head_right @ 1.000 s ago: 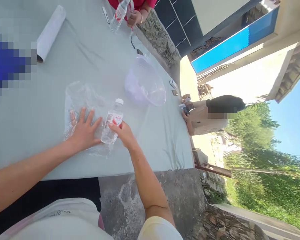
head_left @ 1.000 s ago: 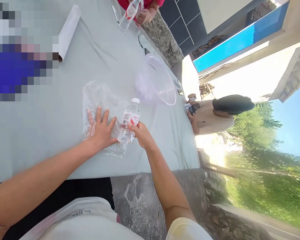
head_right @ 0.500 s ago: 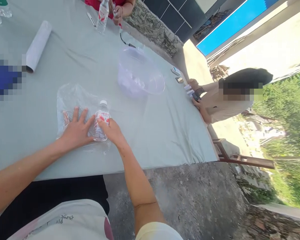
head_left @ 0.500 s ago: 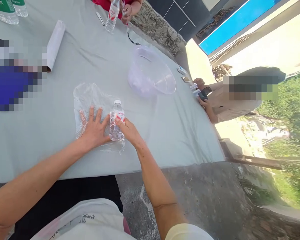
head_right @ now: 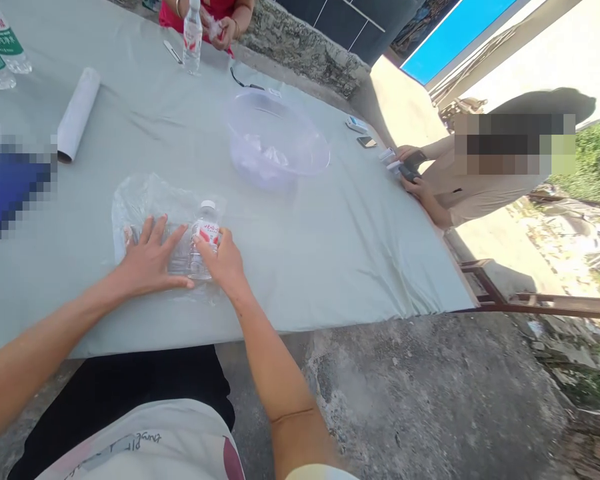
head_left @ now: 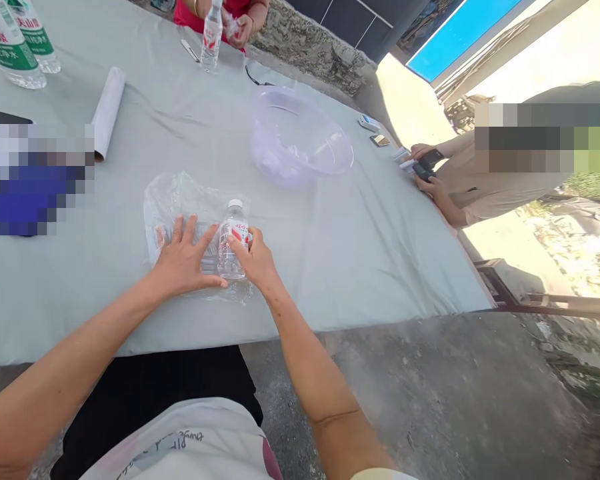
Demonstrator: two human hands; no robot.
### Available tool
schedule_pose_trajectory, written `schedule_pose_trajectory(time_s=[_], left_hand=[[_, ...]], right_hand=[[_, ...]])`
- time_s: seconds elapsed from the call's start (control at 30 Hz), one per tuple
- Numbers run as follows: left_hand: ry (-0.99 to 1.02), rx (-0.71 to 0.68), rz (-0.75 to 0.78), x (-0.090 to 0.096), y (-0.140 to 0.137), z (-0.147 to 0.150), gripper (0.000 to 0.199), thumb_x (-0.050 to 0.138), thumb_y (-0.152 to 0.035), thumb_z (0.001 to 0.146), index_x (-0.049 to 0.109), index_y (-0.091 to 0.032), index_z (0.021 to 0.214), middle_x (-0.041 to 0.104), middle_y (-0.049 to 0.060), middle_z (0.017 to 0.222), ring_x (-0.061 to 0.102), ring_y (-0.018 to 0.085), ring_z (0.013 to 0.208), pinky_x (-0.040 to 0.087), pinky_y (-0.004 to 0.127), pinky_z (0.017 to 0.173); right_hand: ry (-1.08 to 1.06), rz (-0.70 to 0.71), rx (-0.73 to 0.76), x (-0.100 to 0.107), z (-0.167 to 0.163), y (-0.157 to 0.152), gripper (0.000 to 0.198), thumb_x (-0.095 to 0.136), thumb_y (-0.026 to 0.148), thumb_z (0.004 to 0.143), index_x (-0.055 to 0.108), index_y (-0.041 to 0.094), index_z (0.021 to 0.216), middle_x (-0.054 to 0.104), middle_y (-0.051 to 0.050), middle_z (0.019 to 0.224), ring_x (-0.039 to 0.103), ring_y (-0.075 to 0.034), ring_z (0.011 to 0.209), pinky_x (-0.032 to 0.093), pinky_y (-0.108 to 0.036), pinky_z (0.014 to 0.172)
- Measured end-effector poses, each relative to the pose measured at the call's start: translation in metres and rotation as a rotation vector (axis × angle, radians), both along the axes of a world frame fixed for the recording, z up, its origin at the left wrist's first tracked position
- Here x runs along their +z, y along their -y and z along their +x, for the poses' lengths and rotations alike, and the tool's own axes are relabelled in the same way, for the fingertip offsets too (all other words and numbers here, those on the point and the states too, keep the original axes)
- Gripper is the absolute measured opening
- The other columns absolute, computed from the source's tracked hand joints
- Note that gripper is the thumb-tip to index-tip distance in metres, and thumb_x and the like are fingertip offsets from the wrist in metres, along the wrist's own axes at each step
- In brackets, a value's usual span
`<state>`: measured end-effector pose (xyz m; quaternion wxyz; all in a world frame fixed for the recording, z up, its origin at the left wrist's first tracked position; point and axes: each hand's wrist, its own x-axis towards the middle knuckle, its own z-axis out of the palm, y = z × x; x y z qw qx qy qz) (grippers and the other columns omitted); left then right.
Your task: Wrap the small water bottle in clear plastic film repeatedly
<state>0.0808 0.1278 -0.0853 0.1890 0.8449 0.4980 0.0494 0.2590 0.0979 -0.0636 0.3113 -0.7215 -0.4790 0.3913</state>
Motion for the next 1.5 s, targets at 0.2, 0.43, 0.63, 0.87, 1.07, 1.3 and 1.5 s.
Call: schedule_pose_trajectory(time_s=[0.2, 0.43, 0.63, 0.87, 1.07, 1.3, 1.5], left_hand=[[0.068, -0.003, 0.133, -0.005, 0.008, -0.007, 0.097, 0.062, -0.08, 0.075, 0.03, -0.043, 0.158, 0.007, 0.015, 0.171, 0.0, 0.053, 0.153, 0.008, 0.083, 0.108], [0.125, -0.005, 0.192, -0.01, 0.01, -0.008, 0.085, 0.063, -0.075, 0.079, 0.037, -0.046, 0.154, 0.012, 0.01, 0.171, 0.004, 0.053, 0.153, 0.008, 0.083, 0.109], [0.107, 0.0, 0.191, -0.005, 0.017, -0.009, 0.081, 0.057, -0.073, 0.084, 0.038, -0.04, 0.155, 0.017, 0.012, 0.17, 0.006, 0.045, 0.156, 0.007, 0.074, 0.116], [0.07, 0.149, 0.177, 0.004, 0.01, -0.028, 0.062, 0.026, -0.055, 0.101, 0.048, -0.024, 0.15, 0.026, 0.017, 0.166, 0.016, 0.038, 0.156, 0.015, 0.064, 0.121], [-0.033, 0.338, 0.206, 0.01, -0.002, -0.071, 0.061, 0.028, -0.054, 0.099, 0.057, -0.021, 0.141, 0.031, 0.021, 0.163, 0.02, 0.042, 0.154, 0.019, 0.066, 0.119], [0.043, 0.487, 0.431, 0.08, -0.036, -0.075, 0.053, 0.036, -0.049, 0.098, 0.056, -0.022, 0.139, 0.041, 0.015, 0.159, 0.031, 0.041, 0.148, 0.026, 0.062, 0.116], [0.056, 0.018, 0.184, 0.098, -0.06, 0.07, 0.023, 0.056, -0.035, 0.095, 0.068, -0.018, 0.102, 0.064, 0.01, 0.104, 0.057, 0.029, 0.108, 0.044, 0.04, 0.092]], right_hand=[[-0.004, 0.046, 0.004, 0.0, 0.007, 0.004, 0.067, 0.046, 0.07, 0.09, 0.051, 0.023, 0.137, 0.07, -0.006, 0.104, 0.066, -0.02, 0.088, 0.049, -0.033, 0.074], [0.322, -0.003, -0.146, -0.013, 0.032, 0.036, 0.046, 0.048, 0.058, 0.091, 0.064, 0.02, 0.111, 0.069, -0.009, 0.108, 0.064, -0.023, 0.096, 0.046, -0.036, 0.085], [0.312, 0.001, -0.134, -0.018, 0.006, 0.051, 0.018, 0.051, 0.039, 0.089, 0.059, 0.023, 0.086, 0.069, -0.005, 0.094, 0.063, -0.02, 0.085, 0.046, -0.035, 0.079], [-0.18, 0.095, -0.284, -0.01, -0.009, 0.05, 0.016, 0.043, 0.04, 0.095, 0.048, 0.025, 0.092, 0.066, -0.002, 0.095, 0.063, -0.014, 0.069, 0.05, -0.028, 0.061], [0.018, 0.192, -0.273, -0.01, -0.035, 0.055, 0.044, 0.064, 0.052, 0.085, 0.056, 0.024, 0.118, 0.062, -0.007, 0.119, 0.058, -0.016, 0.08, 0.052, -0.032, 0.072], [0.208, 0.525, -0.218, -0.026, -0.05, 0.054, 0.039, 0.061, 0.029, 0.089, 0.056, 0.022, 0.127, 0.059, -0.013, 0.128, 0.058, -0.023, 0.115, 0.055, -0.036, 0.085], [0.309, 0.547, -0.124, -0.021, -0.051, 0.051, 0.025, 0.052, 0.027, 0.096, 0.064, 0.022, 0.118, 0.059, -0.013, 0.125, 0.064, -0.019, 0.095, 0.053, -0.029, 0.066]])
